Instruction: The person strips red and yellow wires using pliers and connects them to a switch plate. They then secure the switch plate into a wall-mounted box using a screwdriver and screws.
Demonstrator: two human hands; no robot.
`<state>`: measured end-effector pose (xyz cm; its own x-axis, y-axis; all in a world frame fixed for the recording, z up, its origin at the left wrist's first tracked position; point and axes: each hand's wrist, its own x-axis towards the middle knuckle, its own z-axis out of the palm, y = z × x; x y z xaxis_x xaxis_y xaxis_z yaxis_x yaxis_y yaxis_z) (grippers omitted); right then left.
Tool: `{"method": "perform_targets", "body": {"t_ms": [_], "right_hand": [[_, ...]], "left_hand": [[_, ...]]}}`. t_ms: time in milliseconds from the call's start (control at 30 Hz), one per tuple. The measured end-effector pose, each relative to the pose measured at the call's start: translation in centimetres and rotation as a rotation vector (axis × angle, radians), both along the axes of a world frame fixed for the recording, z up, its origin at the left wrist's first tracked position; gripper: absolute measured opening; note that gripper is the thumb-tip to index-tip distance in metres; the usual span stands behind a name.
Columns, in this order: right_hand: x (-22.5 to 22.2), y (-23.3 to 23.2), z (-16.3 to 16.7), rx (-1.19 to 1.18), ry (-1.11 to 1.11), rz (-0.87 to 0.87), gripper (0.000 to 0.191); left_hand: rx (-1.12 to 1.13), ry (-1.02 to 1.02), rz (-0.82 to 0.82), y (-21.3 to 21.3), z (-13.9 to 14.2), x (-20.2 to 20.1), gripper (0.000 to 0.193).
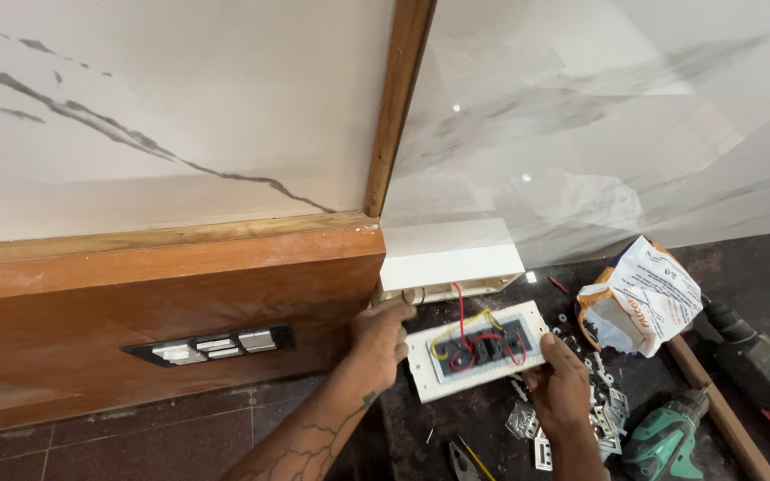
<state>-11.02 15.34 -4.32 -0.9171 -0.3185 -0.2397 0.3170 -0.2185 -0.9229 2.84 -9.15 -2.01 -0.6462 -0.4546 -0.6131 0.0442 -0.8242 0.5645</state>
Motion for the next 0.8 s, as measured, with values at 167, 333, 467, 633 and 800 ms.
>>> {"method": "perform_targets", "body": {"t_ms": [167, 333, 467, 633, 800], "right_hand": [[-0.2, -1.9, -0.2, -0.049, 0.035, 0.057, 0.029], [-0.7, -4.1, -0.2, -0.054, -0.030, 0.010, 0.028], [-1.0, -4.9, -0.9, -0.013, -0.091, -0.056, 0.026], [-0.6, -5.5, -1.9, 0.019, -0.091, -0.042, 0.024], [-0.1, -5.8, 0.1, 0.160, 0.014, -0.036, 0.032]], "left_hand": [[-0.338, -0.008, 0.029, 1.1, -0.5, 0.2, 0.022], [-0.684, -0.155, 0.083, 0.6, -0.8, 1.8, 0.023], [-0.795, -0.225, 0.132, 0.3, -1.6, 5.0, 0.035], [-0.293, -0.193, -0.423, 0.0, -2.0, 7.2, 0.058], [-0.093, 0.168, -0.322, 0.2, -2.2, 5.7, 0.037]]}}
